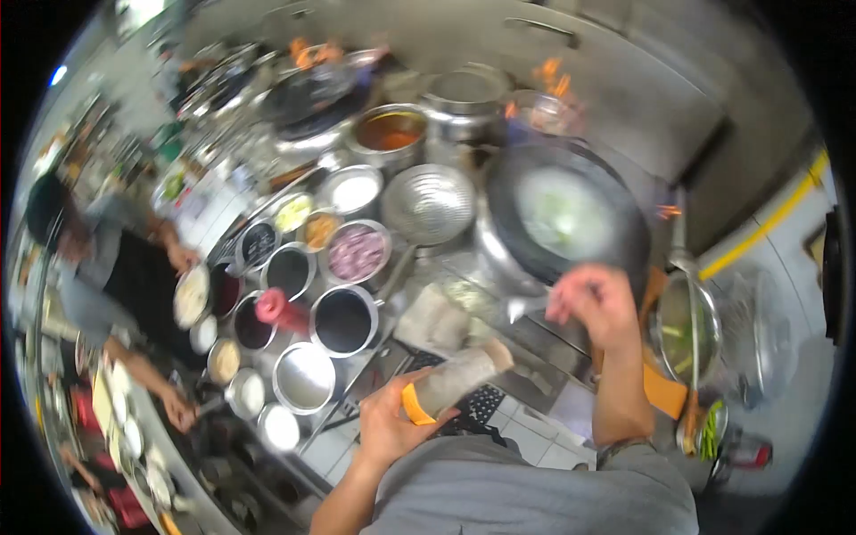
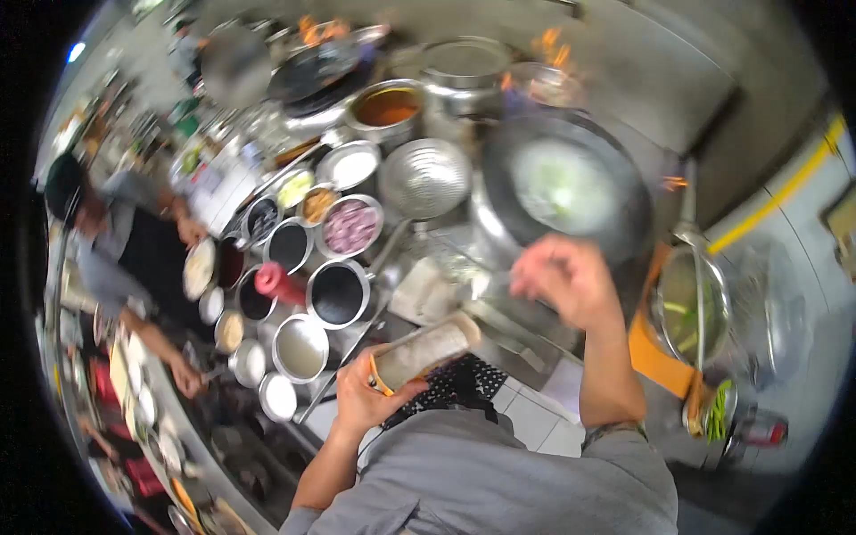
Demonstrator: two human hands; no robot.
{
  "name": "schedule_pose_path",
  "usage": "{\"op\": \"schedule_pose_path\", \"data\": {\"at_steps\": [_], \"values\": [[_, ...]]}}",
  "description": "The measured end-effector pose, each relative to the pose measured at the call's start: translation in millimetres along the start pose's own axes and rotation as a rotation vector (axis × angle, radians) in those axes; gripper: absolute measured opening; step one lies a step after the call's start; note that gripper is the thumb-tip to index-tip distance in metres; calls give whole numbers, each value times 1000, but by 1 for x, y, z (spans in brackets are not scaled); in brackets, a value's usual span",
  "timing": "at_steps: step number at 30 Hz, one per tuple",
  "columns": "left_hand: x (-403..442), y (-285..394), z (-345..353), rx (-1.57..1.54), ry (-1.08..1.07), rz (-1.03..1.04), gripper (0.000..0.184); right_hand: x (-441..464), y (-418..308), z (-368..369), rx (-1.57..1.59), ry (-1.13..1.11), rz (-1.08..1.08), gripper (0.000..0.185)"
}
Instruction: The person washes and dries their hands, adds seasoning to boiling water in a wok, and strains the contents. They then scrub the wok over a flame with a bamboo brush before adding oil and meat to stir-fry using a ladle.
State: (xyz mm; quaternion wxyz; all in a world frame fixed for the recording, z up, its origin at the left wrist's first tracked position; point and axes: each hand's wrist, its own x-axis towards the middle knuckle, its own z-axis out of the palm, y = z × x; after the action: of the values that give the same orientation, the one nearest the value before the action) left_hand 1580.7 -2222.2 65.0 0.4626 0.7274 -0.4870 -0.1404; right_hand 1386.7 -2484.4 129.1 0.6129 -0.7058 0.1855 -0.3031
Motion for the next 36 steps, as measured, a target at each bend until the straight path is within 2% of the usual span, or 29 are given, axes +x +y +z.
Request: {"op": "schedule_pose_path", "data": {"at_steps": [1, 2, 3, 6, 10, 13, 16, 20, 23, 25, 26, 27, 29, 31, 33, 35, 36], "values": [[-8, -1, -12, -10, 19, 22, 62, 1, -7, 27, -77, -145, -12, 9], [-19, -2, -26, -12, 46, 45, 61, 7, -1, 50, -107, -300, -123, 9], [-32, 1, -42, -9, 46, -39, 63, 10, 2, 77, -104, -378, -145, 7], [-80, -7, -90, -59, 100, -107, 66, 16, 0, 161, -150, -563, -227, 5], [-164, -16, -158, -31, 272, -202, 61, 8, -2, 269, 45, -625, -380, 15], [-236, -27, -203, -18, 477, -264, 59, -14, -20, 360, 471, -495, -317, 21], [-297, -31, -247, 19, 662, -337, 57, -28, -55, 431, 626, -616, -470, 22], [-369, -46, -293, 103, 807, -387, 57, -56, -67, 528, 166, -999, -645, 33], [-409, -49, -324, 142, 862, -409, 58, -80, -57, 609, 77, -1257, -619, 42], [-430, -53, -339, 126, 905, -453, 57, -103, -58, 647, 421, -1257, -384, 57], [-437, -53, -348, 107, 939, -447, 57, -113, -54, 662, 586, -1246, -258, 67], [-443, -51, -356, 86, 972, -440, 56, -115, -39, 674, 607, -1354, -140, 93], [-458, -61, -367, 64, 1002, -433, 56, -129, -41, 697, 335, -1464, -316, 96], [-459, -66, -376, -51, 1093, -463, 60, -146, -20, 721, 165, -1574, -302, 98], [-459, -59, -396, -167, 1110, -536, 67, -155, -20, 745, 398, -1515, -99, 92], [-452, -50, -417, -31, 1304, -313, 69, -156, -26, 775, 596, -1430, 78, 81], [-457, -45, -425, 114, 1352, -306, 61, -150, -33, 792, 636, -1418, 51, 78]]}}
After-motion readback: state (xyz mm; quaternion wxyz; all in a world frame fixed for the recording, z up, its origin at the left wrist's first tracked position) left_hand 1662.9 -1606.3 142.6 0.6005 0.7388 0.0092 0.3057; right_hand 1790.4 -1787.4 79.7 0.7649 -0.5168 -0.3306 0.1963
